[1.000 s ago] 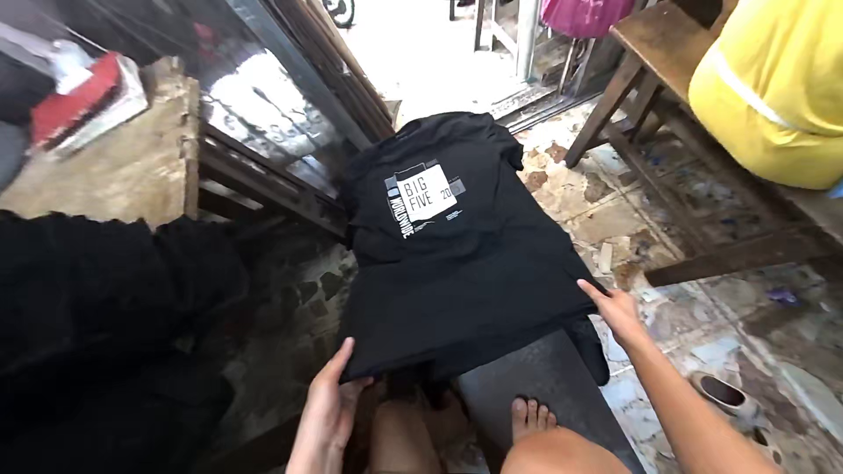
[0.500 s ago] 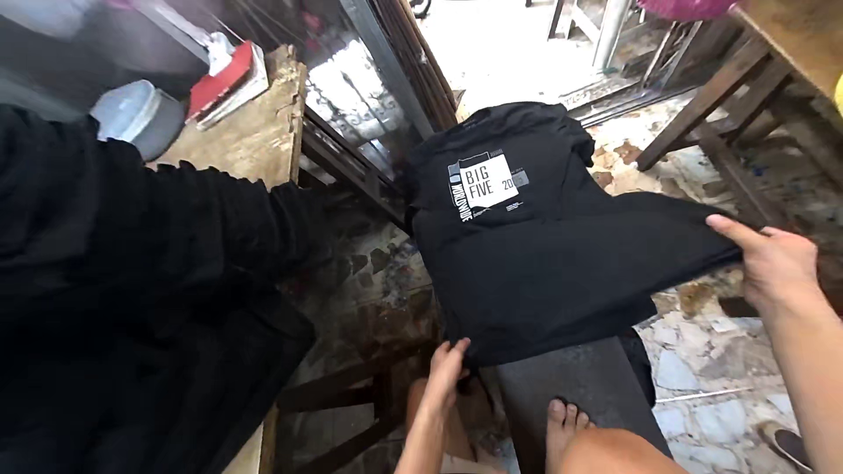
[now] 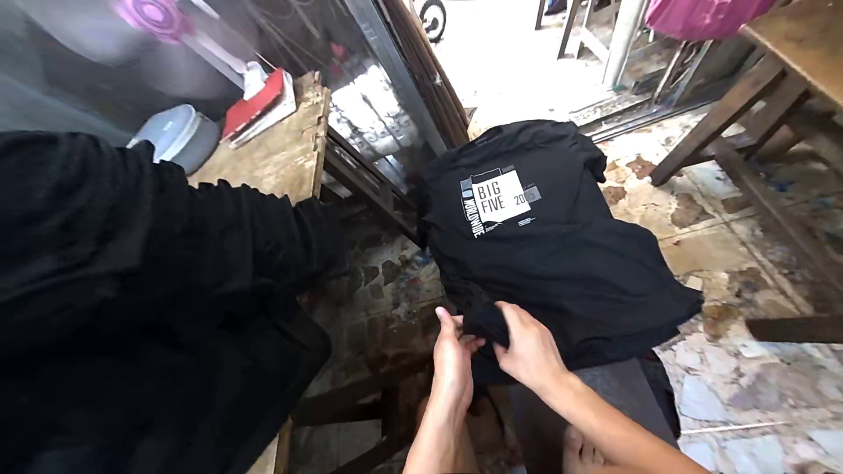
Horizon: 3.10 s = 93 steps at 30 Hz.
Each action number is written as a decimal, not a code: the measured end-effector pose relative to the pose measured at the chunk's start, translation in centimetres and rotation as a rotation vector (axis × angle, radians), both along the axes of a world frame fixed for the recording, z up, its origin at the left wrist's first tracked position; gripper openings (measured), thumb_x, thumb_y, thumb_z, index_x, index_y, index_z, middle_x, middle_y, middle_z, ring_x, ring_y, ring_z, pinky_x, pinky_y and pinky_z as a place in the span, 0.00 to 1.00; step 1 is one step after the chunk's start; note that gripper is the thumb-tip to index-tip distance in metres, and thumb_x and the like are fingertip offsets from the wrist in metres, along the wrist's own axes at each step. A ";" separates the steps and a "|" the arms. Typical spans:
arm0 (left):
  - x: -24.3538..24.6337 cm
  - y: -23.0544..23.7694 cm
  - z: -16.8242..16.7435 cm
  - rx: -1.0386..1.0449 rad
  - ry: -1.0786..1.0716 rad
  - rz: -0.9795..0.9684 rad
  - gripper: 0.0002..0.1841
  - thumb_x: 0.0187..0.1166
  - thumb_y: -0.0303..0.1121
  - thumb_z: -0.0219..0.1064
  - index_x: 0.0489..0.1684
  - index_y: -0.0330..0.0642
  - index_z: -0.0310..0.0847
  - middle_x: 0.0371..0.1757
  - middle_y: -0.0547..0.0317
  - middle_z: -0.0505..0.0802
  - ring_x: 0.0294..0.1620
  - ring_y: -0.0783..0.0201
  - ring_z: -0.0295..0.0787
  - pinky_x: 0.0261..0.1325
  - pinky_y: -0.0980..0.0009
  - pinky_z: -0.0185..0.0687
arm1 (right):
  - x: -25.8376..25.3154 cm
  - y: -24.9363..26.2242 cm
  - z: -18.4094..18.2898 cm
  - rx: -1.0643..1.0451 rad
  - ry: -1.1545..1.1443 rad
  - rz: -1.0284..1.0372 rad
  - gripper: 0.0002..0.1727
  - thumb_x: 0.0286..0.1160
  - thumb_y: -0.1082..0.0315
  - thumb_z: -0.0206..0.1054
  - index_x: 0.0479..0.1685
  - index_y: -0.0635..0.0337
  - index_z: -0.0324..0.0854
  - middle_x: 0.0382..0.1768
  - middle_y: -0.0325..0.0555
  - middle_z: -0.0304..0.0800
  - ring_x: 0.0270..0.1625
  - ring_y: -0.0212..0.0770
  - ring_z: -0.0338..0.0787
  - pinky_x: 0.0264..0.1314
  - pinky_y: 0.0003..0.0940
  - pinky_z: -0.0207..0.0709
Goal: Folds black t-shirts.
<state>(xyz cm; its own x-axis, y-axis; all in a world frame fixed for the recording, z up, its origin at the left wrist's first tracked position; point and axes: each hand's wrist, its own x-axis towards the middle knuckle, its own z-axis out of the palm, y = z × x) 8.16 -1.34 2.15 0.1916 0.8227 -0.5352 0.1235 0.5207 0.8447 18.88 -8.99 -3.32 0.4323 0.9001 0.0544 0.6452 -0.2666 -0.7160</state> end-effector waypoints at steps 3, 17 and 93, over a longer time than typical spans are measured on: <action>-0.3 0.4 -0.5 -0.134 -0.122 0.079 0.14 0.92 0.29 0.52 0.65 0.26 0.69 0.48 0.38 0.90 0.42 0.51 0.93 0.49 0.57 0.92 | 1.3 -1.3 -1.6 0.111 0.279 -0.226 0.28 0.53 0.57 0.82 0.58 0.56 0.88 0.47 0.40 0.97 0.52 0.34 0.95 0.60 0.40 0.90; 2.0 -0.3 -0.8 -0.139 -0.118 0.034 0.22 0.75 0.21 0.72 0.64 0.30 0.67 0.48 0.40 0.88 0.44 0.53 0.91 0.47 0.58 0.91 | 0.6 -2.8 -3.6 0.360 0.426 -0.304 0.28 0.47 0.63 0.86 0.52 0.62 0.87 0.43 0.37 0.97 0.48 0.25 0.95 0.56 0.24 0.91; 0.8 11.5 17.1 0.427 -0.156 -0.238 0.11 0.79 0.28 0.70 0.54 0.33 0.80 0.44 0.53 0.91 0.39 0.67 0.91 0.38 0.66 0.91 | 17.4 -10.4 7.8 -0.054 -0.629 -0.680 0.23 0.45 0.68 0.81 0.47 0.65 0.91 0.46 0.63 0.94 0.52 0.67 0.93 0.64 0.68 0.77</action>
